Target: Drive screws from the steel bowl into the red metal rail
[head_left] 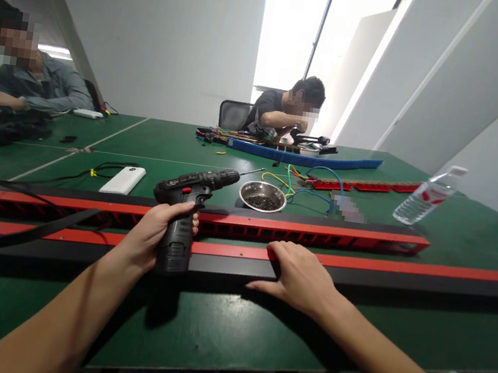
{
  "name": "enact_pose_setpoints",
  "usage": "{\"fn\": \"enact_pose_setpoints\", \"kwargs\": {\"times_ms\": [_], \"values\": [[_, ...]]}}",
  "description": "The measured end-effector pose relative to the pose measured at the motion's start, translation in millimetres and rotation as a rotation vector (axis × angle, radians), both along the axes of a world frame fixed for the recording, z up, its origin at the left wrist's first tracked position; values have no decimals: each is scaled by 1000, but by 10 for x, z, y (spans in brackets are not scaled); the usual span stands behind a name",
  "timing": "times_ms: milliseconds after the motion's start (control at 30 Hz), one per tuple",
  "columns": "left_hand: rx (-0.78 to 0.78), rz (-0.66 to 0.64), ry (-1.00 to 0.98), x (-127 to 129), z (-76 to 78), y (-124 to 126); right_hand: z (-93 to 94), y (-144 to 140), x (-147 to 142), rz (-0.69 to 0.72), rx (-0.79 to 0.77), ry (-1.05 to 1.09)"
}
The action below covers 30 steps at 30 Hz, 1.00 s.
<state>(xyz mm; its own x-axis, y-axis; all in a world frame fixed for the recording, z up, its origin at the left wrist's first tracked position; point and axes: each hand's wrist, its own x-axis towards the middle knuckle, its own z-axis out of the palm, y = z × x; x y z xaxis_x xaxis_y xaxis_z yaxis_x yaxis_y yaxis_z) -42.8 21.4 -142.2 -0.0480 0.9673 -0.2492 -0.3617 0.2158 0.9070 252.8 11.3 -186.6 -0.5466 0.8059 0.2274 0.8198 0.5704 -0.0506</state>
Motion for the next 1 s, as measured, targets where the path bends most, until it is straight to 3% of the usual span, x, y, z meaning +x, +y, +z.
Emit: {"fn": "enact_pose_setpoints", "kwargs": {"times_ms": [167, 433, 567, 667, 733, 800, 1000], "values": [[-49, 25, 13, 3, 113, -113, 34, -32, 59, 65, -68, 22], [-114, 3, -16, 11, 210, -261, -5, -405, 102, 64, -111, 41], [-132, 25, -32, 26, 207, -398, 90, -475, 168, 56, -182, 110], [-142, 5, -23, 24, 163, -501, 252, -333, 304, 11, -226, 224], [-138, 18, 3, 30, 125, -556, 347, -150, 387, -106, -187, 271], [-121, 51, 31, 53, 83, -600, 396, 53, 410, -155, -254, 186], [-107, 96, 64, 143, -47, -701, 307, 464, 95, -72, -434, -159]]}}
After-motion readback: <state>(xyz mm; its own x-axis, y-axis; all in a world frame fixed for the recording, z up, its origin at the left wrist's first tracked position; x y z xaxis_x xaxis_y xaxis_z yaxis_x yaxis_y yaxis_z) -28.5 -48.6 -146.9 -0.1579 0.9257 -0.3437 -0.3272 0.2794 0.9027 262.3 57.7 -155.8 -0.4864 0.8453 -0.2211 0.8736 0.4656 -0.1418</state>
